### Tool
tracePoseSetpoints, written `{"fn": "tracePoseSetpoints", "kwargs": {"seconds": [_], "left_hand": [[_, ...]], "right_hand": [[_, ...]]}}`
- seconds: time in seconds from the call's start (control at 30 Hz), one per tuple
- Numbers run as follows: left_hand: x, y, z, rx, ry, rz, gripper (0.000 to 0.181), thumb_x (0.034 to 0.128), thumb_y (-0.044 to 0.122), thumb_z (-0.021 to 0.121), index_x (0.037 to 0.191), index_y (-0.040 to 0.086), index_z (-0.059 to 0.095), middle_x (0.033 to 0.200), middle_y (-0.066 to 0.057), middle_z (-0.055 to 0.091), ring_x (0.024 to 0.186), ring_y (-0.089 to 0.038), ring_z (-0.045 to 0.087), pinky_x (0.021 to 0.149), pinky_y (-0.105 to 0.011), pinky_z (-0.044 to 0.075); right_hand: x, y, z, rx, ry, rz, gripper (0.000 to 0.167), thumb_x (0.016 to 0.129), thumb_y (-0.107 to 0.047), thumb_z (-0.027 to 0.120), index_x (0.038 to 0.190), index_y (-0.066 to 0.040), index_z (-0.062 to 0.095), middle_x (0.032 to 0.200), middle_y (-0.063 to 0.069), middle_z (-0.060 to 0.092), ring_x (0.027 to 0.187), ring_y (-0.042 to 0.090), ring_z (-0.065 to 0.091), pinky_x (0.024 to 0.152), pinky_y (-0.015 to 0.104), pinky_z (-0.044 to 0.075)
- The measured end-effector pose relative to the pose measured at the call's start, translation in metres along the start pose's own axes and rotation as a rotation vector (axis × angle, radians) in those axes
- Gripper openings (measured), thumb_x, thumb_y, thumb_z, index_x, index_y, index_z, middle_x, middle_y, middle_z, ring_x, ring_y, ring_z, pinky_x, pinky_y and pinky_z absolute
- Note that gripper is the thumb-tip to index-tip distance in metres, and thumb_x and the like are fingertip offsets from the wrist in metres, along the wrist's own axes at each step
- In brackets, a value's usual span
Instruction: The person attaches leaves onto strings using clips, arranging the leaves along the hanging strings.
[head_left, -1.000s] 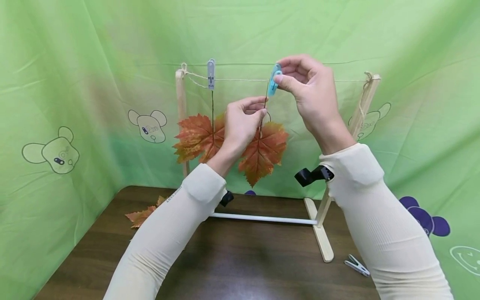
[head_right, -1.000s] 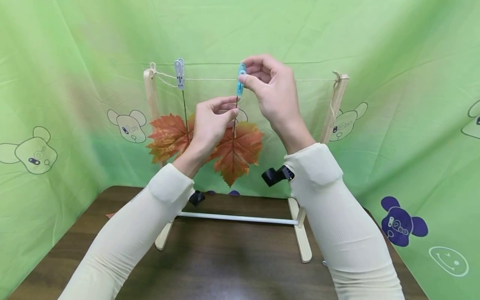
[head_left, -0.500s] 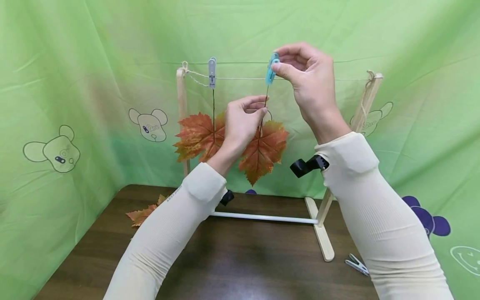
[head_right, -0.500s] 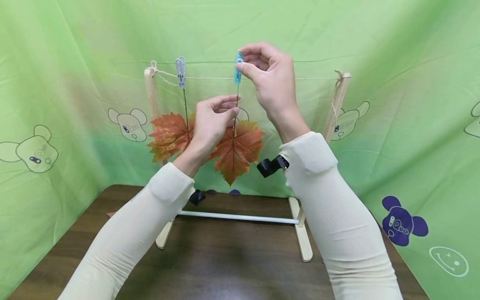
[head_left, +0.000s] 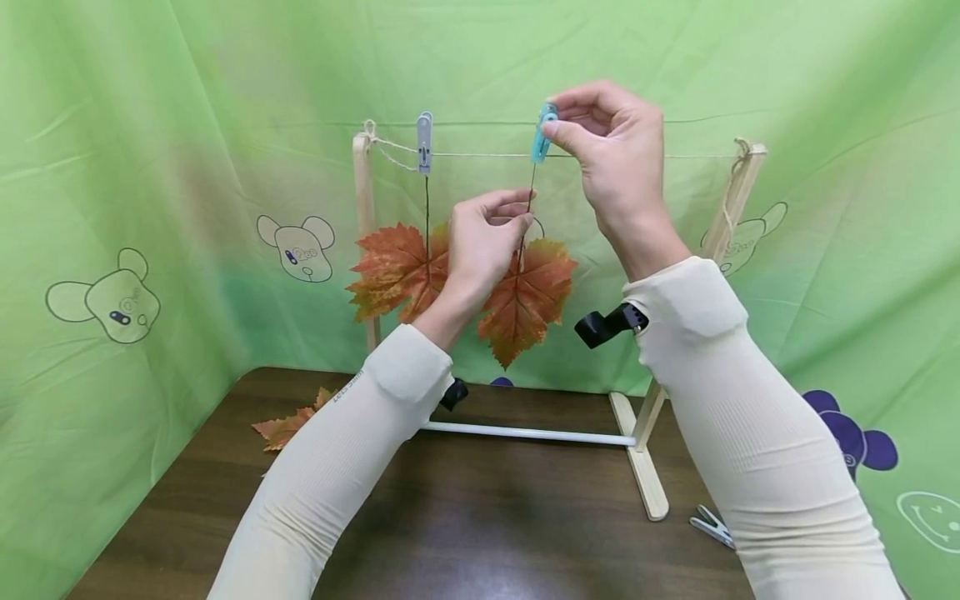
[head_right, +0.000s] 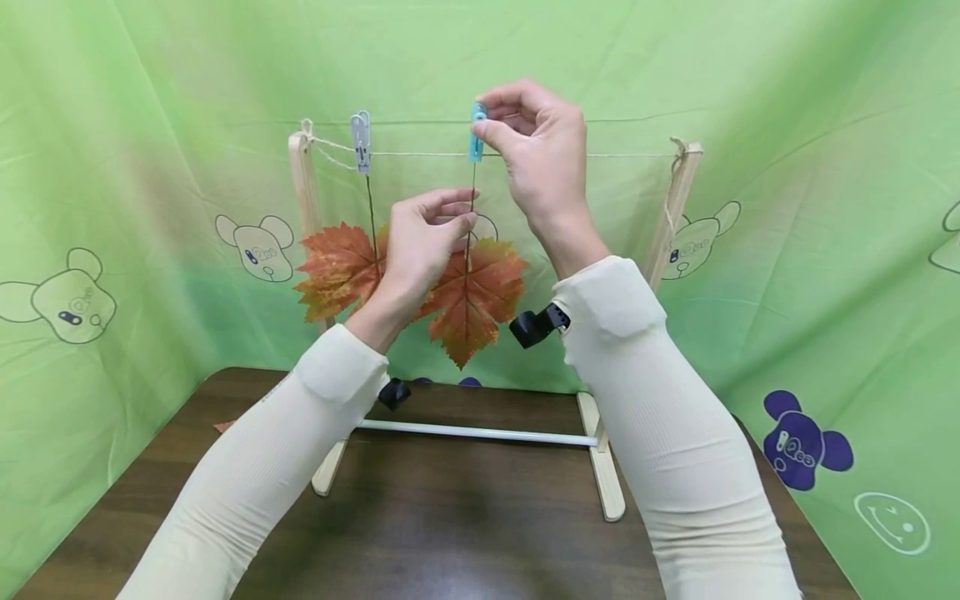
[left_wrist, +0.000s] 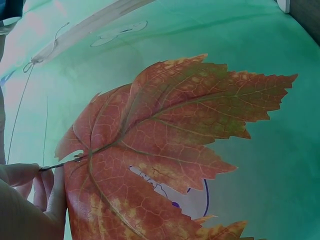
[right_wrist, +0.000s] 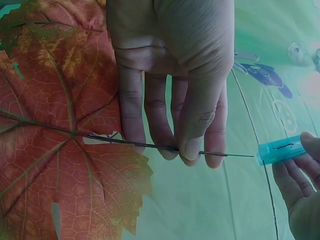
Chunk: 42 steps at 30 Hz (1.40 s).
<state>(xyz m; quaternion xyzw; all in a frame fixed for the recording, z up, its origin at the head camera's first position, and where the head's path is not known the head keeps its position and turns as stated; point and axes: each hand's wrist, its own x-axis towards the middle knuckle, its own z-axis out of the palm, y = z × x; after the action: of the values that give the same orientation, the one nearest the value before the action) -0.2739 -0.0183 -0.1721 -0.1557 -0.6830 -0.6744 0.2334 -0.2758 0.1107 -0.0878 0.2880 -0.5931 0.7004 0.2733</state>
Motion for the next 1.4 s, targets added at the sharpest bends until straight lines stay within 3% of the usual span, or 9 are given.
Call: {"fn": "tracePoseSetpoints", "kwargs": {"seconds": [0.47,0.9,1.2,1.4], "left_hand": [[-0.0005,0.0001,0.0008,0.011,0.0,0.0,0.023,0.0966,0.002,0.072,0.118,0.006,0.08,0.108,-0.011,0.079,0.095,-0.017,0.076,0.074,-0.023,0.058],[0.0011,0.0019,0.0019,-0.032,0.016,0.0,0.022,0.0962,0.001,0.072,0.116,0.006,0.08,0.107,-0.014,0.079,0.099,-0.025,0.078,0.073,-0.025,0.06],[0.0011,0.0036,0.0015,-0.033,0.021,0.001,0.024,0.0963,0.001,0.072,0.118,0.007,0.08,0.106,-0.012,0.079,0.098,-0.025,0.077,0.068,-0.022,0.057],[0.0009,0.0036,0.0015,-0.065,0.009,0.014,0.024,0.0965,-0.001,0.071,0.119,0.003,0.079,0.109,-0.018,0.077,0.102,-0.035,0.076,0.066,-0.022,0.056]], "right_hand": [[0.0032,-0.0015,-0.0011,-0.02,-0.006,0.099,0.018,0.084,0.015,0.076,0.086,-0.002,0.078,0.077,0.004,0.072,0.071,0.013,0.07,0.072,0.021,0.061],[0.004,-0.0031,-0.0042,-0.043,-0.047,0.204,0.015,0.086,0.013,0.077,0.09,-0.002,0.078,0.08,0.005,0.072,0.075,0.015,0.07,0.075,0.023,0.063],[0.0045,-0.0037,-0.0047,-0.049,-0.058,0.218,0.015,0.086,0.012,0.077,0.092,-0.002,0.079,0.081,0.005,0.072,0.076,0.015,0.07,0.075,0.022,0.062],[0.0045,-0.0044,-0.0054,-0.06,-0.065,0.233,0.014,0.087,0.011,0.077,0.094,-0.002,0.079,0.082,0.005,0.072,0.077,0.014,0.07,0.075,0.021,0.062]]}}
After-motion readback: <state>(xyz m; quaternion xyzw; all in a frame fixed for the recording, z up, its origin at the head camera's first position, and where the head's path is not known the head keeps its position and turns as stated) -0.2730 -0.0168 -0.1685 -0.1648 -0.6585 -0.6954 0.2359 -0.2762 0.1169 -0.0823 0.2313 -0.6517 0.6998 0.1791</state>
